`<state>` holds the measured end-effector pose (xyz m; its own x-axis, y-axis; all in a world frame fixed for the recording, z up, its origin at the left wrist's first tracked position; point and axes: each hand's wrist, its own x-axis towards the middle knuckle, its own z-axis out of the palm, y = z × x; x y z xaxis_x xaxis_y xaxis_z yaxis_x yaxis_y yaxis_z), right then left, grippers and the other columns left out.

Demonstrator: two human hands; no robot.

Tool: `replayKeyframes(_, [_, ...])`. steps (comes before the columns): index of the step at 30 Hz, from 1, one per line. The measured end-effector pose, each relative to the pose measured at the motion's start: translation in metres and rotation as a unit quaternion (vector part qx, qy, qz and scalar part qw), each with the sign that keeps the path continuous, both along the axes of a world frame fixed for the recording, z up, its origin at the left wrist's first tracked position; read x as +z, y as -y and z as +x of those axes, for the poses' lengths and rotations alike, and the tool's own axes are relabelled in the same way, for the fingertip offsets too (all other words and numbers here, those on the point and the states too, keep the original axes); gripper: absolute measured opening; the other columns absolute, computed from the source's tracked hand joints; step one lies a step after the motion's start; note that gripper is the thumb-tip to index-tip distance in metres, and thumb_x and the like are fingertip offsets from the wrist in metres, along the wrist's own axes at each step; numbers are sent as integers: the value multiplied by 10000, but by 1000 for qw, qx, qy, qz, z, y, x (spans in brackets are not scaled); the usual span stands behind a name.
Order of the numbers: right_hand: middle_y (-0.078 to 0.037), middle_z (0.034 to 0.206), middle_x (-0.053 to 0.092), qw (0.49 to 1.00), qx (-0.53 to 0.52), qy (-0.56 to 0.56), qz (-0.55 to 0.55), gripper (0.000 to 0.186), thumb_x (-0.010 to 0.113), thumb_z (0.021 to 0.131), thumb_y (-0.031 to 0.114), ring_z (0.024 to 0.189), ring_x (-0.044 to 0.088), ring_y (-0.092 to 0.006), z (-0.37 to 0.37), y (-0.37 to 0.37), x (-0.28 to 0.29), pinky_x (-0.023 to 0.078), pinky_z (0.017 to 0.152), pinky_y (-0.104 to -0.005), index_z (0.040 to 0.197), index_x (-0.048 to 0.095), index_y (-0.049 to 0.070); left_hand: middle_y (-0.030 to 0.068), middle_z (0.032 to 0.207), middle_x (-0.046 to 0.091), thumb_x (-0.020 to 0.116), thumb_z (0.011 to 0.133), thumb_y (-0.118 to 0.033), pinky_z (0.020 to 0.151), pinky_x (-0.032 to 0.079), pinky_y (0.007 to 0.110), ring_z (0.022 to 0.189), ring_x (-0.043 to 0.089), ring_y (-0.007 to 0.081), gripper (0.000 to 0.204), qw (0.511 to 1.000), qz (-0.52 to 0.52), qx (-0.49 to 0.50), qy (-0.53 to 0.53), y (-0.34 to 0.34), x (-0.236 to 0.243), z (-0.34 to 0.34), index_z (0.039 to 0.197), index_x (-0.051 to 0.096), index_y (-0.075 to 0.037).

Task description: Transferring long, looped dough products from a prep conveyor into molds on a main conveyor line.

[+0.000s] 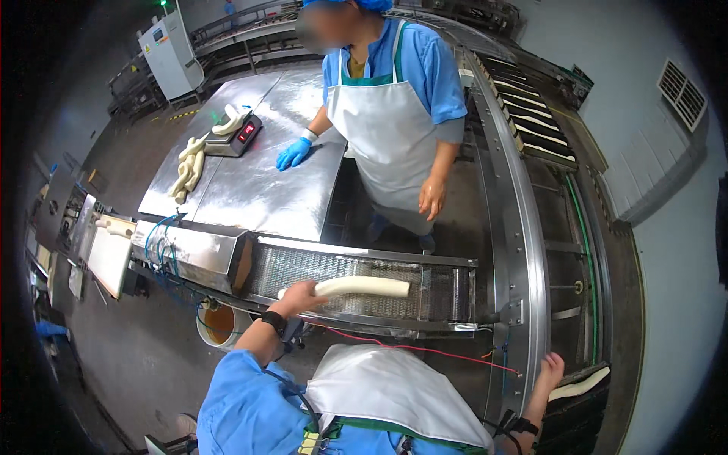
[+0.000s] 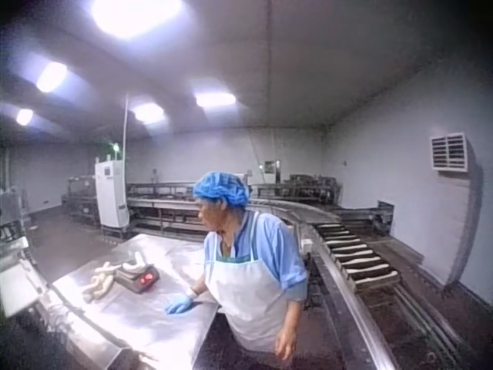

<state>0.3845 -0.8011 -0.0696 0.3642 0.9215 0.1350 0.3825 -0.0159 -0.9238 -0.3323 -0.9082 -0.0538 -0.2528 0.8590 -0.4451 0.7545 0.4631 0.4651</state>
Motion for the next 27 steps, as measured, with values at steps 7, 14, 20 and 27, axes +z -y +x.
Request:
replayKeyframes(7, [-168,1027,683,864,306,-194,-349,227,571,957,161,951,678,-234,-194,-17,86,557,838,-330,1069,626,-29,105,937,658,686,794,-451,689,512,338,772,632,192,627,935,-44,-17,351,-62,83,91,1182,598,33])
replayKeyframes(14, [-149,1112,620,693,260,-615,-272,514,535,928,363,1061,602,-278,-264,-17,125,513,932,-435,1269,535,-22,72,935,643,728,816,-165,722,515,277,794,621,137,391,782,-98,-295,541,-131,152,254,1118,547,5])
replayKeyframes(20, [-118,886,579,838,155,-522,34,488,610,804,29,777,615,-241,-183,-89,175,556,732,-435,1260,437,34,100,1248,607,652,921,-90,978,462,278,1138,569,156,551,717,-122,-311,612,-185,118,273,1423,433,-30])
replayKeyframes(27, [-155,897,606,884,-139,-422,142,420,660,771,36,745,639,-245,-2,-159,146,552,680,-402,1143,472,-13,140,1255,614,671,897,-91,1055,407,327,1201,559,219,529,864,-93,-125,479,-180,60,219,1377,467,-2])
